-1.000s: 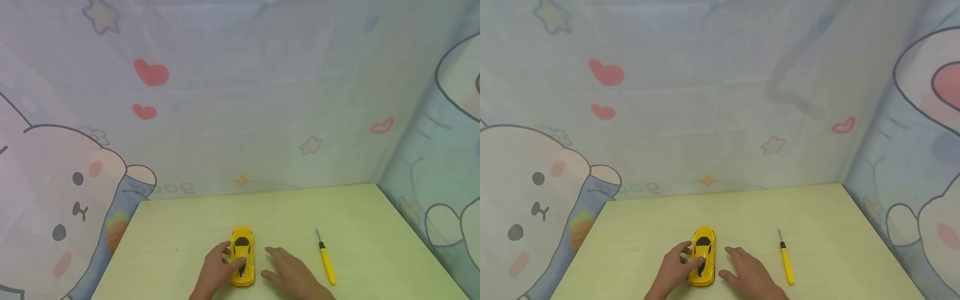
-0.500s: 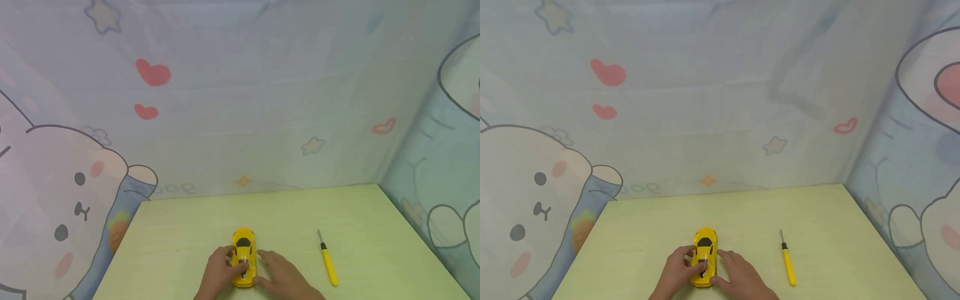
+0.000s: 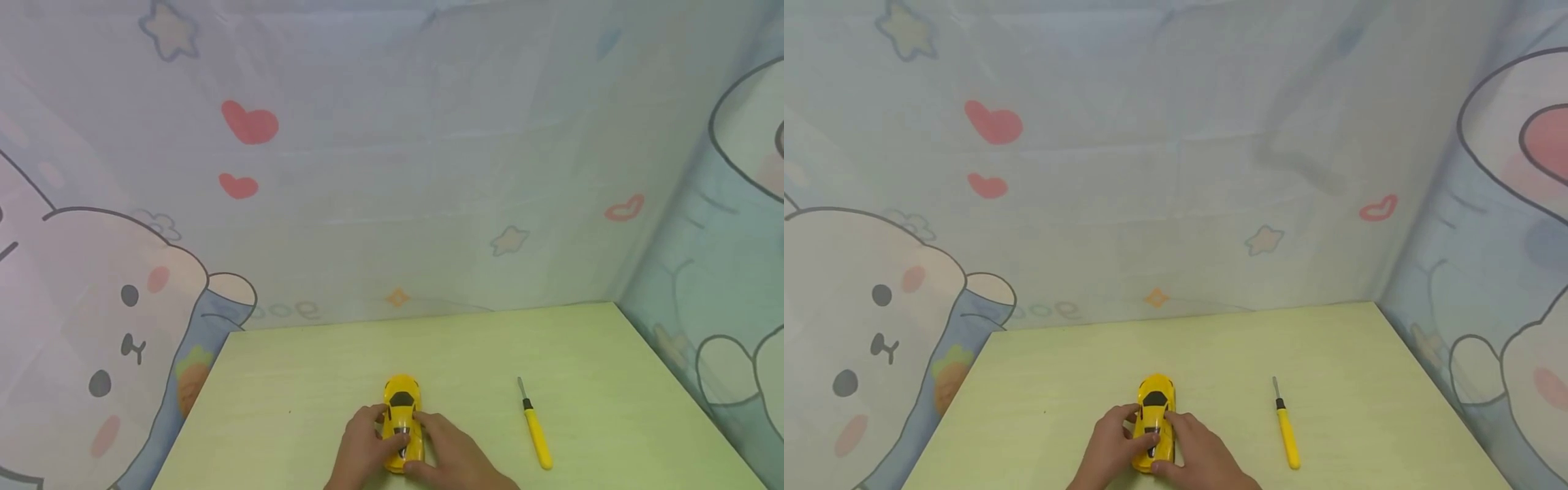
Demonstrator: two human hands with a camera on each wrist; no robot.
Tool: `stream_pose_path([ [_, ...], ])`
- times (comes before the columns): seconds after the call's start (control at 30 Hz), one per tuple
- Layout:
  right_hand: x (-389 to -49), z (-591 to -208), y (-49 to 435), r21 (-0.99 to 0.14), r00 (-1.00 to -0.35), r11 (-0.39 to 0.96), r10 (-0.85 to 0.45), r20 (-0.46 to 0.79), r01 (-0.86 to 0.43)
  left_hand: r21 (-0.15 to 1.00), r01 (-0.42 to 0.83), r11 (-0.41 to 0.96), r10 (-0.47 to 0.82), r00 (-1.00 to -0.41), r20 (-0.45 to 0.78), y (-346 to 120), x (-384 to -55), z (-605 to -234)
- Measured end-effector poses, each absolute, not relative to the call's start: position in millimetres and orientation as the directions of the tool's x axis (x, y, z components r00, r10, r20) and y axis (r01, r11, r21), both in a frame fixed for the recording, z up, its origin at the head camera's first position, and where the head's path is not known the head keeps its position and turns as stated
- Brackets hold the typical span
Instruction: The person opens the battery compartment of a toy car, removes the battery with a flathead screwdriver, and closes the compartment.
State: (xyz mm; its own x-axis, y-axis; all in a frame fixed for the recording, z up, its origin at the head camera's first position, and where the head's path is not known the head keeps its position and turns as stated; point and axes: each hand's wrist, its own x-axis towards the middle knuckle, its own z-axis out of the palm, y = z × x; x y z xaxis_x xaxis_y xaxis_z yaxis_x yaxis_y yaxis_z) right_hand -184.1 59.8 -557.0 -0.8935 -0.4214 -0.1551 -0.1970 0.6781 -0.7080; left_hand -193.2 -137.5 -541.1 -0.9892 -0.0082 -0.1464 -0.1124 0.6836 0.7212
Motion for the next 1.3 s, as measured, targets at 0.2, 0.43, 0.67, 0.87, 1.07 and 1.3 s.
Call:
stream_pose_path([
  [0.2, -181.8, -554.8, 57.8, -0.74, -0.893, 0.636, -0.437, -0.111, -0.22, 0.715, -0.148, 0.683, -0.048, -0.986, -0.159, -132.1, -191.2, -536.7],
  [0.43, -179.6, -547.1, 50.6, -0.741, -0.91, 0.635, -0.406, -0.082, -0.217, 0.696, -0.202, 0.689, -0.093, -0.977, -0.192, -125.5, -192.0, -530.9],
  [0.67, -180.6, -546.9, 45.0, -0.743, -0.92, 0.648, -0.374, -0.12, -0.166, 0.736, -0.188, 0.65, -0.113, -0.982, -0.151, -123.6, -189.0, -531.5],
  [0.87, -181.5, -548.9, 41.3, -0.711, -0.935, 0.688, -0.33, -0.126, -0.147, 0.787, -0.217, 0.578, -0.121, -0.976, -0.18, -120.4, -188.4, -532.6],
  [1.07, -183.2, -555.7, 36.4, -0.674, -0.956, 0.731, -0.264, -0.131, -0.109, 0.855, -0.272, 0.442, -0.116, -0.962, -0.247, -113.2, -186.7, -527.1],
  [1.3, -186.9, -559.1, 39.8, -0.661, -0.959, 0.737, -0.267, -0.093, -0.141, 0.874, -0.272, 0.402, -0.073, -0.961, -0.265, -116.6, -185.0, -525.8],
])
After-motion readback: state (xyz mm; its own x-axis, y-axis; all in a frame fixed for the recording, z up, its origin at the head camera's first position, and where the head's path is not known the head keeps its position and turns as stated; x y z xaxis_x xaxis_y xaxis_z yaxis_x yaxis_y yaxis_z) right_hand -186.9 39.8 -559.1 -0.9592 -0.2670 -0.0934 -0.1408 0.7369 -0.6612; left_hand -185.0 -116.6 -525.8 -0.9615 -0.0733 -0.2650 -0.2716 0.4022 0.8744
